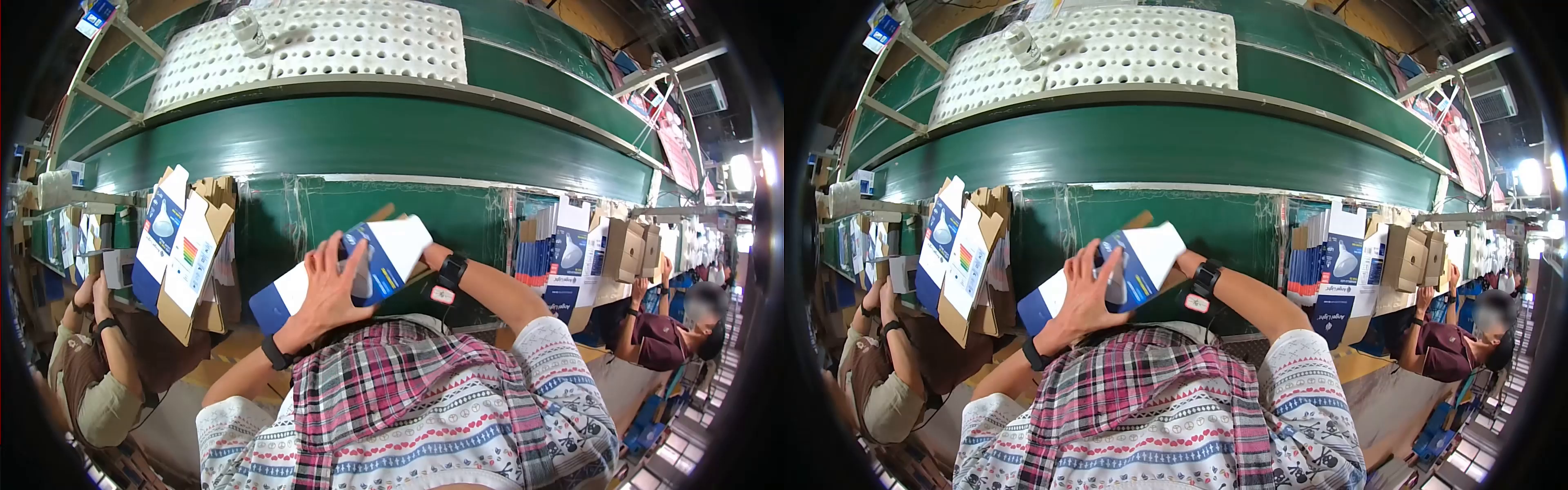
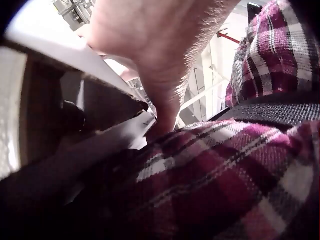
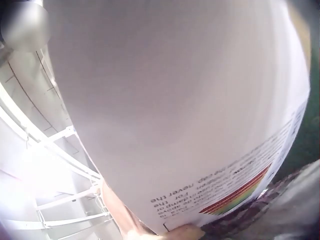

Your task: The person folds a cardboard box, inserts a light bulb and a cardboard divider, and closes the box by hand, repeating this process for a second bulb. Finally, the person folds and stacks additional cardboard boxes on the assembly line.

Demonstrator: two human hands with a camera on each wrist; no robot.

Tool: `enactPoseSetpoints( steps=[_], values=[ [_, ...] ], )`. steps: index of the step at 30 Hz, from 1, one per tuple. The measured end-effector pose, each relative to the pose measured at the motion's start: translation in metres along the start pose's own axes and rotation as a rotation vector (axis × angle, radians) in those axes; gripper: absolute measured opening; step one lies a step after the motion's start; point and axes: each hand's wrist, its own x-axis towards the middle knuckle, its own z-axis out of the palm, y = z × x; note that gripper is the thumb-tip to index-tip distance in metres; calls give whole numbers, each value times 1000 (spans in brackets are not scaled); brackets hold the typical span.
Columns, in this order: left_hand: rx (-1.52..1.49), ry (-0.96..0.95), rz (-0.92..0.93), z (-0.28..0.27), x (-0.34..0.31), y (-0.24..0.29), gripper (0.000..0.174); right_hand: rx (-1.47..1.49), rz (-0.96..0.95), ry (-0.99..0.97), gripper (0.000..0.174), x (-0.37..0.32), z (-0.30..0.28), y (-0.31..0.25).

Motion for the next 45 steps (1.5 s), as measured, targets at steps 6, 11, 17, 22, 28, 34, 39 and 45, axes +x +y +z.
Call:
enactPoseSetpoints(
  steps=[6,11,17,22,28,34,39,45],
  values=[
    [56,165,-313,-7,-4,-46,98,-453,-428,262,39,37,-45,-41],
    [45,245,-338,6,5,-63,99,225,-179,-10,60,44,-26,5],
    [82,318,-436,39,22,-66,99,141,-379,-112,42,71,-10,29],
    [194,277,-469,54,39,-51,105,53,-450,-36,34,80,-16,10],
    [-337,201,-516,40,64,-102,95,203,-365,-60,42,101,-40,22],
    [-986,122,-484,40,119,-154,60,261,-353,-129,42,91,-29,15],
    [-1124,156,-555,47,119,-150,48,102,-330,-184,32,96,-43,36],
    [-896,149,-429,38,107,-141,46,66,-191,-102,28,111,-38,40]
  ],
)
